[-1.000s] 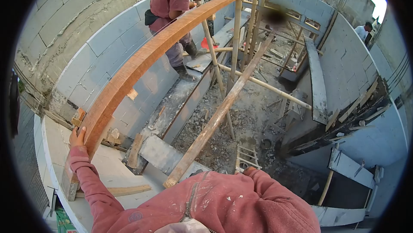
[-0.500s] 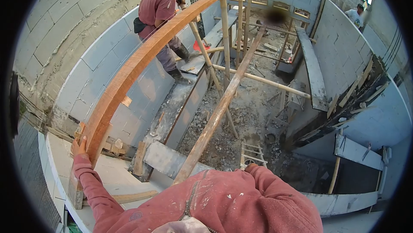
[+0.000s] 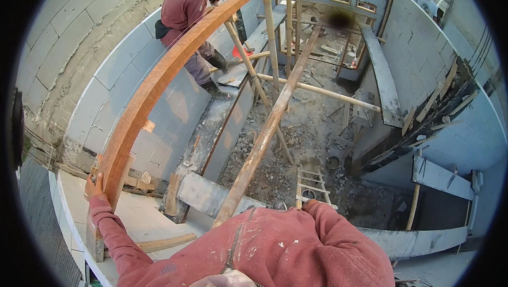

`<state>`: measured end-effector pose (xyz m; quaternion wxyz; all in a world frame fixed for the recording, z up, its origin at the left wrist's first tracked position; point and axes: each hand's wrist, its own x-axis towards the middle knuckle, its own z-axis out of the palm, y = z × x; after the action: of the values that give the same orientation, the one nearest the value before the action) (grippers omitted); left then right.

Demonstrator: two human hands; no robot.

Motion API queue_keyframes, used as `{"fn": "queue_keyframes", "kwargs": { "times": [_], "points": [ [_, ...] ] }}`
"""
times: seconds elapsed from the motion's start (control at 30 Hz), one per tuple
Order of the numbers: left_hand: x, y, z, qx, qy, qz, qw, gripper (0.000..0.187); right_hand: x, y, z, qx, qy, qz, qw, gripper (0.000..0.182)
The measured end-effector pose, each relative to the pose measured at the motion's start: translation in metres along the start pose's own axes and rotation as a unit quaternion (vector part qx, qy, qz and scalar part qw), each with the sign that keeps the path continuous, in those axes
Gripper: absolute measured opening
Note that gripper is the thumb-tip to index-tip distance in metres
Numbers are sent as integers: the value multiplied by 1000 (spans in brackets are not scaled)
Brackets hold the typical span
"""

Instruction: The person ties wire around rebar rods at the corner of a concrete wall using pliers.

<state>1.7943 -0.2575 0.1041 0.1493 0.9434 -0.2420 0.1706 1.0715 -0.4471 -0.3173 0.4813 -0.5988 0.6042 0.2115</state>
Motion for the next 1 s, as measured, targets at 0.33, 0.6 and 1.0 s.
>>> {"fn": "queue_keyframes", "kwargs": {
  "times": [0.33, 0.6, 1.0],
  "points": [
    [6, 5, -7, -6, -82, -23, 996, 70, 15, -1, 13, -4, -7, -6, 1000, 44],
    [51, -57, 48, -10, 34, 41, 998, 73, 40, 7, 23, -40, -25, 4, 999, 40],
    [61, -66, 60, -57, -40, -15, 997, 81, 61, 9, 33, -54, -11, -3, 998, 41]
  ]
}}
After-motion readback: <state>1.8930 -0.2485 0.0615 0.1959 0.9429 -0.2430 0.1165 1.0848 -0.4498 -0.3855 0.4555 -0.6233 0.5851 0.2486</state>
